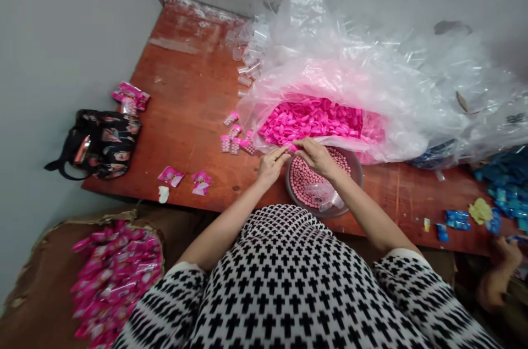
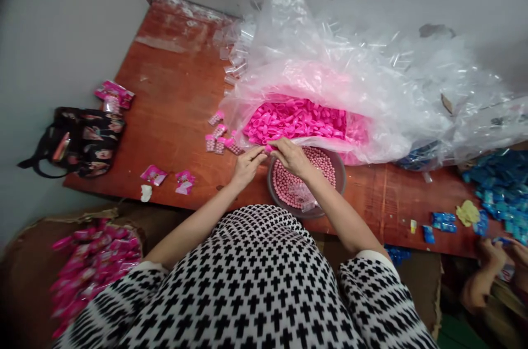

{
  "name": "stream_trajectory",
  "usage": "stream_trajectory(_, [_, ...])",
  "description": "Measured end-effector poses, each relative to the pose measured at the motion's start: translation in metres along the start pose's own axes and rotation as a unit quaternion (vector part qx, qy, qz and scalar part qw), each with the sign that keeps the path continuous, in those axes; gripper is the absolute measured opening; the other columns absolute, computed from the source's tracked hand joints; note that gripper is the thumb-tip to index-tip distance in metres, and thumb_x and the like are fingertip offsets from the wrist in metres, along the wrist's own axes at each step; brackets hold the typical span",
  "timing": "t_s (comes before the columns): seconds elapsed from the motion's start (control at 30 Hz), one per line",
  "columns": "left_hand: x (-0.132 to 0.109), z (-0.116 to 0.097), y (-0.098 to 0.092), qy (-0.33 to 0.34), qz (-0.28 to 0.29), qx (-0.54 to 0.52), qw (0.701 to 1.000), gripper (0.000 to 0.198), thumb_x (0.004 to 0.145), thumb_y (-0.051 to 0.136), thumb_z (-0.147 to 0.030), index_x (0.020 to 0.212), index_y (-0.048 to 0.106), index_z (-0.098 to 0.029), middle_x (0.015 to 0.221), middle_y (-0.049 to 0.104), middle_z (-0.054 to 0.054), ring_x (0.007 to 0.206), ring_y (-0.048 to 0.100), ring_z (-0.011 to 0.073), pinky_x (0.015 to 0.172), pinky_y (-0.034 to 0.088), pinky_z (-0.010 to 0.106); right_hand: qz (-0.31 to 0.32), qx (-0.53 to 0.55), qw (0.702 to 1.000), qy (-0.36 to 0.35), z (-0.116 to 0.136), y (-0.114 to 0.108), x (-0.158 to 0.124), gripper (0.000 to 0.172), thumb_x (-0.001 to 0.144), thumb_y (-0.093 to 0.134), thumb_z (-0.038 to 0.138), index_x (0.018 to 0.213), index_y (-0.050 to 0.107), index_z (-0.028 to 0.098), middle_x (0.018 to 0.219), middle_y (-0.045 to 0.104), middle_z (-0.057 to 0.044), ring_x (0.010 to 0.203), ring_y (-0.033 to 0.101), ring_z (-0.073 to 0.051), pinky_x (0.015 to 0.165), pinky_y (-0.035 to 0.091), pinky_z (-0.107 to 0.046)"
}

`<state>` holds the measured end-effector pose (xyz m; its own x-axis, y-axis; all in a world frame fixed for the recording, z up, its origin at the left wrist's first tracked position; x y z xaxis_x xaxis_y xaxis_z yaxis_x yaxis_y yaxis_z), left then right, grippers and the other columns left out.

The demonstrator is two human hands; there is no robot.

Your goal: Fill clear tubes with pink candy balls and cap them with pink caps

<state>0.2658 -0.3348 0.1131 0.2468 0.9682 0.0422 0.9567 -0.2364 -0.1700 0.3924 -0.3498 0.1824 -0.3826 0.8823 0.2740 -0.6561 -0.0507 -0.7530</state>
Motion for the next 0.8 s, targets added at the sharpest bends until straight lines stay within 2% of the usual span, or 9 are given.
stream_trajectory(0.13, [-0.008, -0.006, 0.004, 0.005, 0.015, -0.007, 1.000, 0.027, 0.082, 0.059, -0.036, 0.097, 0.071, -0.018, 0.099, 0.072, 0.007, 0.091, 0.066, 0.0193, 0.086, 0.051, 0.033, 0.005, -0.021, 1.000, -0.007, 0.012, -0.002, -0.013, 0.018, 0.094, 0.040, 0.028, 0.103, 0.051, 0.018, 0.084, 0.055, -0.007, 0.079, 0.051, -0.019, 0.072, 0.044, -0.031])
stream_trajectory(0.27, [-0.013, -0.026, 0.007, 0.032, 0.058, -0.008, 0.998, 0.023, 0.081, 0.061, -0.035, 0.094, 0.073, -0.020, 0.095, 0.072, 0.005, 0.088, 0.067, 0.0192, 0.084, 0.050, 0.031, 0.030, -0.044, 0.999, -0.002, 0.026, -0.006, -0.023, 0.014, 0.094, 0.038, 0.026, 0.097, 0.050, 0.019, 0.085, 0.053, -0.007, 0.078, 0.049, -0.019, 0.070, 0.042, -0.031])
stream_trajectory(0.4, [-0.013, -0.043, 0.004, 0.033, 0.092, -0.018, 0.995, 0.021, 0.078, 0.064, -0.035, 0.092, 0.074, -0.022, 0.094, 0.073, 0.004, 0.087, 0.067, 0.0200, 0.086, 0.050, 0.031, 0.049, -0.049, 0.997, 0.017, 0.033, -0.010, -0.027, 0.014, 0.094, 0.037, 0.026, 0.096, 0.050, 0.019, 0.087, 0.053, -0.008, 0.080, 0.048, -0.020, 0.072, 0.041, -0.032])
stream_trajectory(0.57, [-0.016, -0.057, 0.003, 0.040, 0.127, 0.002, 0.991, 0.021, 0.077, 0.064, -0.035, 0.090, 0.075, -0.022, 0.089, 0.074, 0.003, 0.081, 0.068, 0.0190, 0.080, 0.051, 0.029, 0.081, -0.056, 0.995, 0.019, 0.042, -0.013, -0.026, 0.019, 0.094, 0.036, 0.028, 0.094, 0.053, 0.018, 0.086, 0.055, -0.009, 0.078, 0.049, -0.020, 0.072, 0.041, -0.033])
stream_trajectory(0.7, [-0.016, -0.049, 0.005, -0.002, 0.095, -0.061, 0.994, 0.025, 0.074, 0.067, -0.038, 0.091, 0.075, -0.021, 0.093, 0.073, 0.004, 0.087, 0.067, 0.0209, 0.085, 0.051, 0.032, 0.067, -0.012, 0.996, 0.062, 0.039, -0.020, -0.022, 0.022, 0.092, 0.042, 0.031, 0.097, 0.059, 0.018, 0.088, 0.059, -0.010, 0.082, 0.053, -0.020, 0.077, 0.043, -0.035])
stream_trajectory(0.77, [-0.015, -0.037, 0.007, -0.058, 0.070, -0.136, 0.987, 0.033, 0.071, 0.069, -0.041, 0.094, 0.074, -0.019, 0.098, 0.072, 0.005, 0.090, 0.067, 0.0224, 0.086, 0.052, 0.035, 0.019, 0.080, 0.990, 0.115, 0.032, -0.026, -0.021, 0.023, 0.089, 0.050, 0.036, 0.101, 0.061, 0.021, 0.094, 0.062, -0.009, 0.089, 0.056, -0.021, 0.083, 0.044, -0.036])
stream_trajectory(0.8, [-0.015, -0.031, 0.008, -0.087, 0.055, -0.178, 0.979, 0.037, 0.070, 0.070, -0.043, 0.098, 0.073, -0.018, 0.101, 0.071, 0.006, 0.090, 0.067, 0.0228, 0.085, 0.053, 0.037, -0.010, 0.149, 0.978, 0.148, 0.028, -0.028, -0.023, 0.026, 0.086, 0.055, 0.039, 0.105, 0.061, 0.022, 0.099, 0.063, -0.008, 0.093, 0.057, -0.021, 0.086, 0.044, -0.037])
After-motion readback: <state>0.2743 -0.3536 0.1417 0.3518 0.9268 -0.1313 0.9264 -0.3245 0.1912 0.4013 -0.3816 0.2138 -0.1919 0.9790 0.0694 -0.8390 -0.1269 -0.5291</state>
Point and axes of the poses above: each hand's wrist, its own x-axis towards the middle knuckle, its own y-axis out of the palm, z = x × y, the point moved 8 cm from there along x, towards the middle knuckle
